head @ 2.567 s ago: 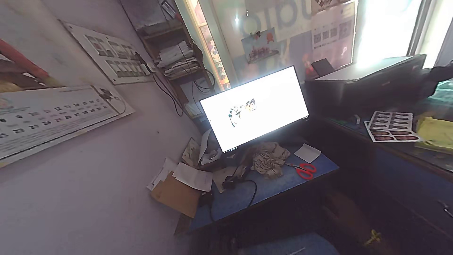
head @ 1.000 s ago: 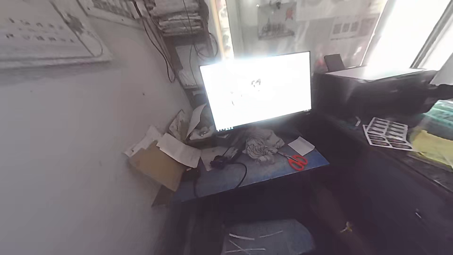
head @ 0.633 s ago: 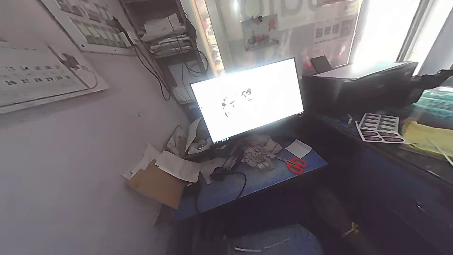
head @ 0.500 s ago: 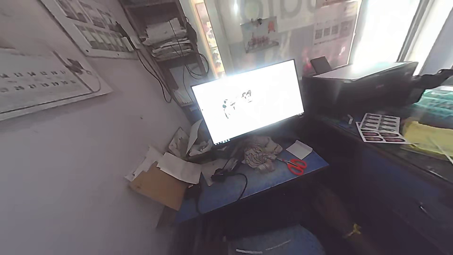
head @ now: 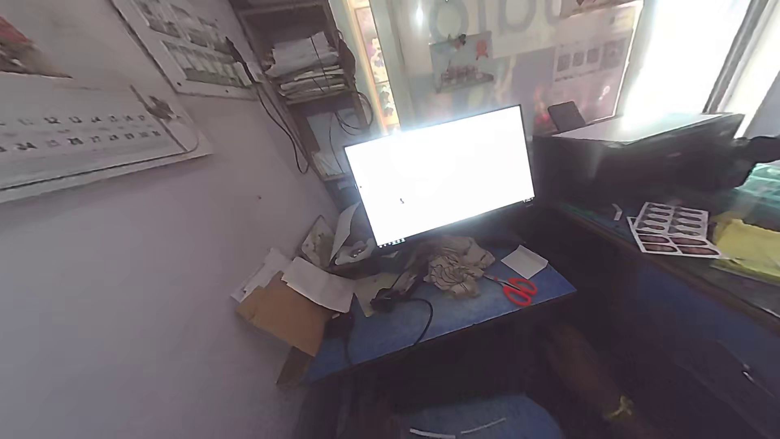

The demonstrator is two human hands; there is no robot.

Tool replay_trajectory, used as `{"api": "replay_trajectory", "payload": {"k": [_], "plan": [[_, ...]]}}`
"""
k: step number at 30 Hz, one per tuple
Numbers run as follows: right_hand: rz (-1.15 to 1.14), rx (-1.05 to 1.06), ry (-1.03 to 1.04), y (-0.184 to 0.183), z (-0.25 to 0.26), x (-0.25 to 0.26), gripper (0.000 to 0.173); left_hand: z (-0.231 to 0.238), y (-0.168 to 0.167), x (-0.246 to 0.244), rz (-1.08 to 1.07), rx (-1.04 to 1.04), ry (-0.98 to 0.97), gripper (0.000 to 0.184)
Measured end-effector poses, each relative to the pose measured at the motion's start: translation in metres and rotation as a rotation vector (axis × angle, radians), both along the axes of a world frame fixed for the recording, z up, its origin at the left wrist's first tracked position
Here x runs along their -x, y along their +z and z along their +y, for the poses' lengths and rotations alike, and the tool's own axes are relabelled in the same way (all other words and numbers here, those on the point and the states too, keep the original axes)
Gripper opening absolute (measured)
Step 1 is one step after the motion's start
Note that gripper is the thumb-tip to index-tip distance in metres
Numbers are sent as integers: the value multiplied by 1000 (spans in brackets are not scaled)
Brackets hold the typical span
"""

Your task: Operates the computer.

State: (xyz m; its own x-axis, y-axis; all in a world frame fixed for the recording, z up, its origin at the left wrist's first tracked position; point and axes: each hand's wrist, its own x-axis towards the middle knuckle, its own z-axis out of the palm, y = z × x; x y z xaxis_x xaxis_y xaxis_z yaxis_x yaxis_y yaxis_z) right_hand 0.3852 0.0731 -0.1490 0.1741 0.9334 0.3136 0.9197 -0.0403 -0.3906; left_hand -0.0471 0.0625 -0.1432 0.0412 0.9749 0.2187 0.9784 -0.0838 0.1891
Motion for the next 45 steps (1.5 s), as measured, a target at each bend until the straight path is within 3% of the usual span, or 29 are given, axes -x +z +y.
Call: {"api": "replay_trajectory", "payload": {"k": [20,28,36,45], "plan": [[-3,95,19,5,-8,2,51,4,-12,4,2,44,-57,48],[-17,80,0,4,-13,-1,50,8,-1,-4,-72,77,125,47],[-8,64,3,6,-10,-2,48,13,-13,1,-145,-24,210,49],[-3,109,-13,11,-12,-1,48,23,-17,1,-109,-111,144,53]]}}
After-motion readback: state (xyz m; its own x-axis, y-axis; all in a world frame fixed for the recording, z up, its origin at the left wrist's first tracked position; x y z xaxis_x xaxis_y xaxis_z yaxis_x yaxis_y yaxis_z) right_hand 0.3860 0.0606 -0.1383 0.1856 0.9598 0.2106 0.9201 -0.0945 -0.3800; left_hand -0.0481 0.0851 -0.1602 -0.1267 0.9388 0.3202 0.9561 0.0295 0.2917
